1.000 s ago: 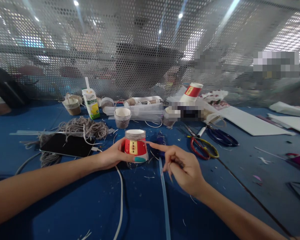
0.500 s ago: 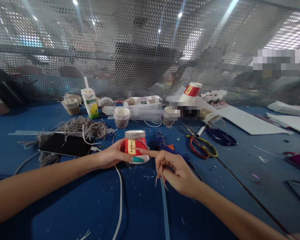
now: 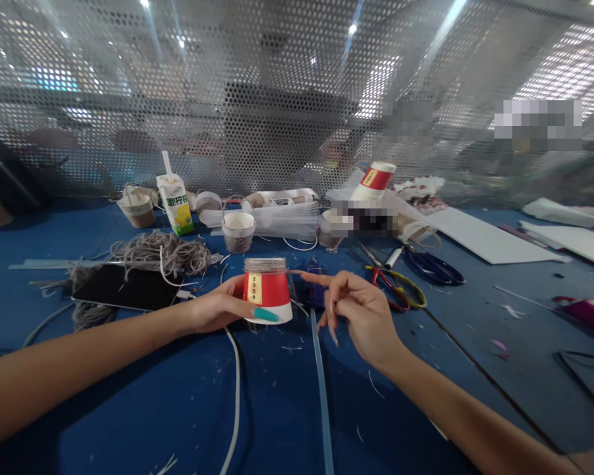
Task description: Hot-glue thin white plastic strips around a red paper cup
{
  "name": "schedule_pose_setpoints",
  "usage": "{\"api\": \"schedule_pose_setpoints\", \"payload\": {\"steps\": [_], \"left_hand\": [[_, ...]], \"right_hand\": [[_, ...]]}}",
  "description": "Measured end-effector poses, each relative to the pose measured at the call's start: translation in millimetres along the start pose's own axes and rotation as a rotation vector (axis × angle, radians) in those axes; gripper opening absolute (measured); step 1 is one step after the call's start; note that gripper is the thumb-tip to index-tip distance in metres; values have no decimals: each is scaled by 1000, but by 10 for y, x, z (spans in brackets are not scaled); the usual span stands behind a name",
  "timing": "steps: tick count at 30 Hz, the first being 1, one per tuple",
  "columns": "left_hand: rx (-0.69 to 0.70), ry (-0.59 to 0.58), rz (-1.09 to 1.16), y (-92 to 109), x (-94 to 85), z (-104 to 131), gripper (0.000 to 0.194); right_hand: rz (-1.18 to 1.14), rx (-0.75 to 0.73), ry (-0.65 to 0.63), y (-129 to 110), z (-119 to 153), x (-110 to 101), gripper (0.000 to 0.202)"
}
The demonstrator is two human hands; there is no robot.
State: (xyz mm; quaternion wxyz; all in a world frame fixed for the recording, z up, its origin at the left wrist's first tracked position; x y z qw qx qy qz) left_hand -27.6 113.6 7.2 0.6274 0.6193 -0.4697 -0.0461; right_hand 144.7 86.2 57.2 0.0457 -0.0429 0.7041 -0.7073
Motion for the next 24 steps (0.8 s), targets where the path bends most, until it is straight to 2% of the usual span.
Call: {"api": "schedule_pose_setpoints", "payload": {"steps": [4,6,8,10,11,14,16,19,24], "left_hand": [[-9,-13,-6,8,10,6,54],[-13,-15,-21,12,16,9,53],[-18,-8,-35,9,17,9,53],[-19,2,-41,4,14,5,54],[-15,4,-39,1,12,2,54],[-9,-11,-28,-13,8,-6,53],[-18,-11,-32,-24,-3,-9,53],[-27,-4,-53,-28,-8,-10,55],[-27,-33,-59,-12,30,-5,56]], "right_hand": [[-22,-23,245,27,-43,-189,19],[10,-74,289,2,-23,-206,22],[72,-156,279,-54,28,-167,26],[132,-231,202,-108,92,-83,28],[162,-250,117,-120,119,-18,28],[289,-216,-243,-68,192,218,31],[393,-165,-394,3,230,312,35],[451,-128,-417,52,233,336,37],[333,-119,-329,22,205,284,35]]}}
Point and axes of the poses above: each hand's wrist, its own z-axis away from the middle knuckle, its own x-axis out of the palm, y = z × x, the point moved 6 cm from there along -z, towards the middle knuckle, and after that the axes turned 14 degrees about x, right-handed, at the moved point
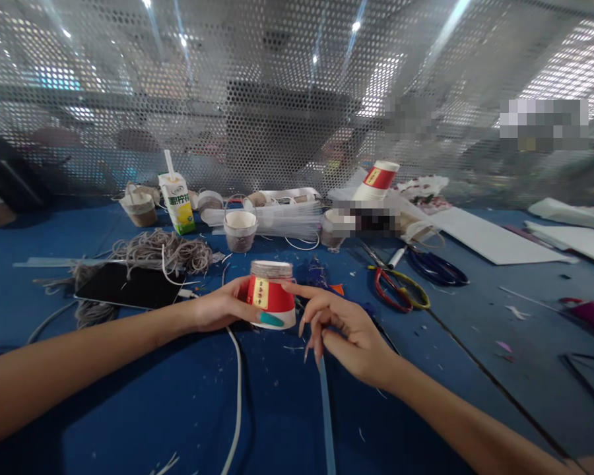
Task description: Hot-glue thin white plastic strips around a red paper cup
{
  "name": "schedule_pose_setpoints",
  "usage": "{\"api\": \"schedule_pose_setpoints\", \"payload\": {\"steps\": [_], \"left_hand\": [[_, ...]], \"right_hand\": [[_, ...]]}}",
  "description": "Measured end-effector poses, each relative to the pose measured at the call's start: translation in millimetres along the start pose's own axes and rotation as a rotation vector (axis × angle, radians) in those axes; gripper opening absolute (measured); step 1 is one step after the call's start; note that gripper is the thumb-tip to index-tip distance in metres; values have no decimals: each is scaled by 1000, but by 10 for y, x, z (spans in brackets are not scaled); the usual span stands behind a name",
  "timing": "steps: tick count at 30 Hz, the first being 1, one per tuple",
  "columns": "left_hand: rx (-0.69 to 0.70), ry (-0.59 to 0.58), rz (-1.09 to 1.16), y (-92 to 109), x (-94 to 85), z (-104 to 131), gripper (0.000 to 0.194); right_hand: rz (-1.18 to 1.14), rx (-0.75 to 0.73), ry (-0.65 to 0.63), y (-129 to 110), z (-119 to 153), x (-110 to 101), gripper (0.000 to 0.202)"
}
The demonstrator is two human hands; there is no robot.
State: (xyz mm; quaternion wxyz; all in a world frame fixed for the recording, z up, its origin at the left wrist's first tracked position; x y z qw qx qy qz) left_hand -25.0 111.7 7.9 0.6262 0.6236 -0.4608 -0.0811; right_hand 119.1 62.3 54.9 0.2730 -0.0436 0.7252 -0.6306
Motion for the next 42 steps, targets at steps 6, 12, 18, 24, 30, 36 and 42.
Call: {"api": "schedule_pose_setpoints", "payload": {"steps": [6,12,18,24,30,36,42], "left_hand": [[-27,7,12,-1,-13,7,59],[-32,48,-50,-15,-34,0,63],[-22,86,-70,-43,-51,8,62],[-17,-6,-11,2,1,11,58],[58,-7,2,10,-21,1,63],[58,35,-75,8,-37,4,58],[38,74,-60,-9,-80,20,57]], "right_hand": [[-133,-37,340,31,0,-278,25],[-139,-153,465,-8,49,-370,25],[129,-101,42,-71,30,2,30],[38,-64,78,11,-4,-77,30],[150,-49,1,-21,-1,26,35],[267,-162,-17,-129,33,94,38],[214,-165,99,-109,35,-27,33]]}}
Point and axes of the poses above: each hand's wrist, its own z-axis away from the middle knuckle, its own x-axis out of the palm, y = z × x, the point moved 6 cm from there along -z, towards the middle knuckle, and after that the axes turned 14 degrees about x, right-handed, at the moved point
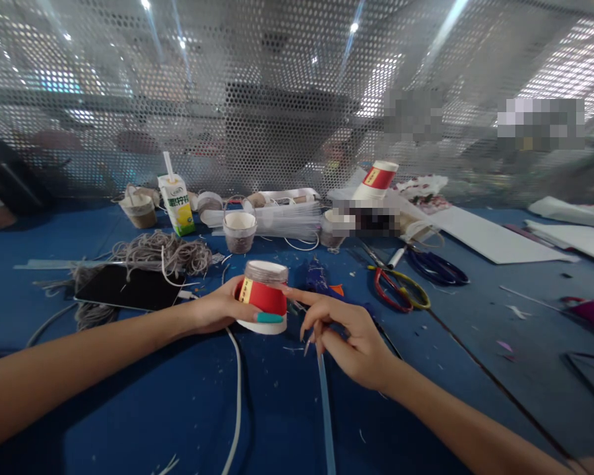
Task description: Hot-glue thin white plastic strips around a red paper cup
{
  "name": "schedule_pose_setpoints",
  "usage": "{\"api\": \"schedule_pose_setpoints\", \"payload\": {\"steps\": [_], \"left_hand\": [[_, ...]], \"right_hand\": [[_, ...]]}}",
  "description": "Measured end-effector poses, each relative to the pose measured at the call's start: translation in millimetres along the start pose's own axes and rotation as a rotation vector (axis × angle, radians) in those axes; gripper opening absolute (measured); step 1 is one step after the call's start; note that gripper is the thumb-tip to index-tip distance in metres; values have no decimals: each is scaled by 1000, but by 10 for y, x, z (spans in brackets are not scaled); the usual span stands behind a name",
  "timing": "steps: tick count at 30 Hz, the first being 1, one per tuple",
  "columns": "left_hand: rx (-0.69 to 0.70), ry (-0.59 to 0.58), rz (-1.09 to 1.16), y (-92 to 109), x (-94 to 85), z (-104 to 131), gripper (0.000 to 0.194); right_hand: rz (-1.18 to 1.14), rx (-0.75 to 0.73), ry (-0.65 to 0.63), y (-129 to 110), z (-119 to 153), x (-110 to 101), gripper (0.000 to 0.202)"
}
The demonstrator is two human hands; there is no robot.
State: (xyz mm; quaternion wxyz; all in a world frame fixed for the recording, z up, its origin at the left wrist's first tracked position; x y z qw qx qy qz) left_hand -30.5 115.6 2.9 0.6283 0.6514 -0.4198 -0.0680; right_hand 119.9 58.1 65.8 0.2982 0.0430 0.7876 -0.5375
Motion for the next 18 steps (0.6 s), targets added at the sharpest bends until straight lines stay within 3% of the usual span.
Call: {"api": "schedule_pose_setpoints", "payload": {"steps": [8,15,18], "left_hand": [[-2,-16,42,27,1,-10,63],[-14,-46,27,28,3,-9,59],[1,-73,42,53,38,-10,56]], "right_hand": [[-118,69,145,69,-23,-109,28],[-189,0,537,53,76,-327,24],[-221,6,598,59,89,-352,24]]}}
Point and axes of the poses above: each hand's wrist, its own z-axis away from the middle knuckle, its own x-axis out of the palm, y = z × x, the point moved 6 cm from there along -z, towards the middle knuckle, and after that the axes turned 14 degrees about x, right-handed, at the moved point
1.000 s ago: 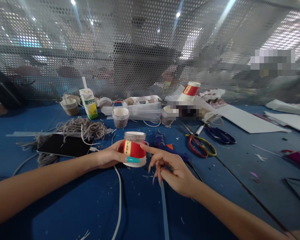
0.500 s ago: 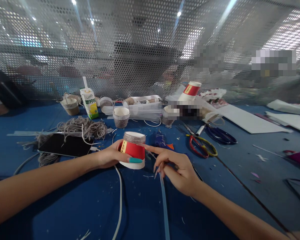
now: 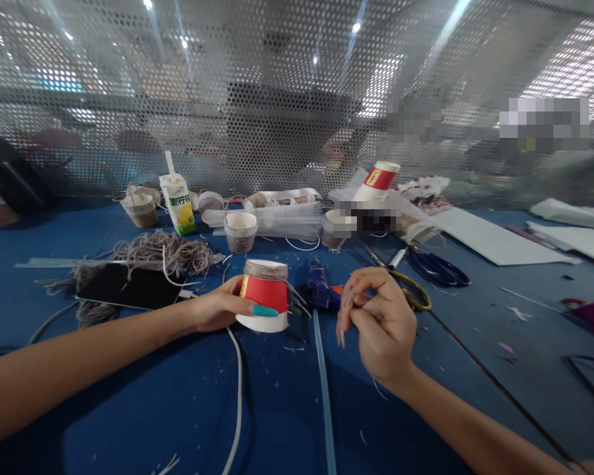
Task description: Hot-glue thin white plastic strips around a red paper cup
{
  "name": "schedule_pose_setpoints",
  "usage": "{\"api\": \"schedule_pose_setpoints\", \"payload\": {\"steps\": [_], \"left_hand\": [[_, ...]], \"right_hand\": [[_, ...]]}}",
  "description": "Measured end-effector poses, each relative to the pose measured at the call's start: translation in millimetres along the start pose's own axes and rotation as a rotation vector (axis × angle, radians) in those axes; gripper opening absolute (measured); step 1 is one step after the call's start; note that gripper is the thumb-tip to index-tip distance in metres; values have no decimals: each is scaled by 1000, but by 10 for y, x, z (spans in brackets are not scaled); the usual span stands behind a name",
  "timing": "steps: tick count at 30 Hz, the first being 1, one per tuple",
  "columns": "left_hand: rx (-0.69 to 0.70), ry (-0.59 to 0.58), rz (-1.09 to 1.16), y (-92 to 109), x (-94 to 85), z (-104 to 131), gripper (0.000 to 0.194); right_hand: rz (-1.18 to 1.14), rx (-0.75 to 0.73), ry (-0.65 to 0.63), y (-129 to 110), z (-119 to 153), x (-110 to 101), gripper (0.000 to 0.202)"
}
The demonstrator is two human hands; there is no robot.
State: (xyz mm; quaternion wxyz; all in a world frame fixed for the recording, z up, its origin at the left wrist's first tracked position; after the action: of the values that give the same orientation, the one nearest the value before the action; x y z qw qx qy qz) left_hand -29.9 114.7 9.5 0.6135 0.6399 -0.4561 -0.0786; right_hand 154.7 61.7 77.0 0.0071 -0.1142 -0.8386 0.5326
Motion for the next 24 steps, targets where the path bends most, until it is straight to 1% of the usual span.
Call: {"api": "schedule_pose_setpoints", "payload": {"steps": [2,3,5,8,9,11,13,15,18,21,24], "left_hand": [[5,-30,12,16,32,-4,53],[8,-38,18,21,41,-6,53],[14,-40,26,24,44,-8,54],[22,-43,16,9,34,-7,54],[25,-46,9,3,34,-7,53],[36,-52,6,0,38,-5,49],[44,-52,16,4,41,-2,49],[27,-48,19,-1,32,6,52],[-11,-49,20,-19,2,22,51],[-12,-60,62,-28,-18,31,52],[-12,-52,92,-47,-42,41,56]], "right_hand": [[9,14,-54,6,6,35,26],[12,17,-111,5,17,67,26],[25,19,-278,-3,56,157,28],[97,12,-561,-20,152,310,34],[126,12,-631,-21,181,348,36],[157,19,-710,-19,214,391,40],[147,43,-719,-5,216,397,42],[120,71,-695,20,205,382,41],[76,116,-617,69,173,335,36],[0,181,-533,114,127,290,30],[-86,283,-497,156,95,281,30]]}}
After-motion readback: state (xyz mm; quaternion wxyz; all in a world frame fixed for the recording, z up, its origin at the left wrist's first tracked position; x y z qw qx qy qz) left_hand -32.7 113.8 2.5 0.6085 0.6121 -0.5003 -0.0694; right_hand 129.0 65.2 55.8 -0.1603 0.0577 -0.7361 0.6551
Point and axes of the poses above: each hand's wrist, its own z-axis away from the middle knuckle, its own x-axis out of the palm, y = z × x, the point moved 6 cm from there along -z, towards the middle knuckle, and after that the axes turned 14 degrees about x, right-handed, at the moved point
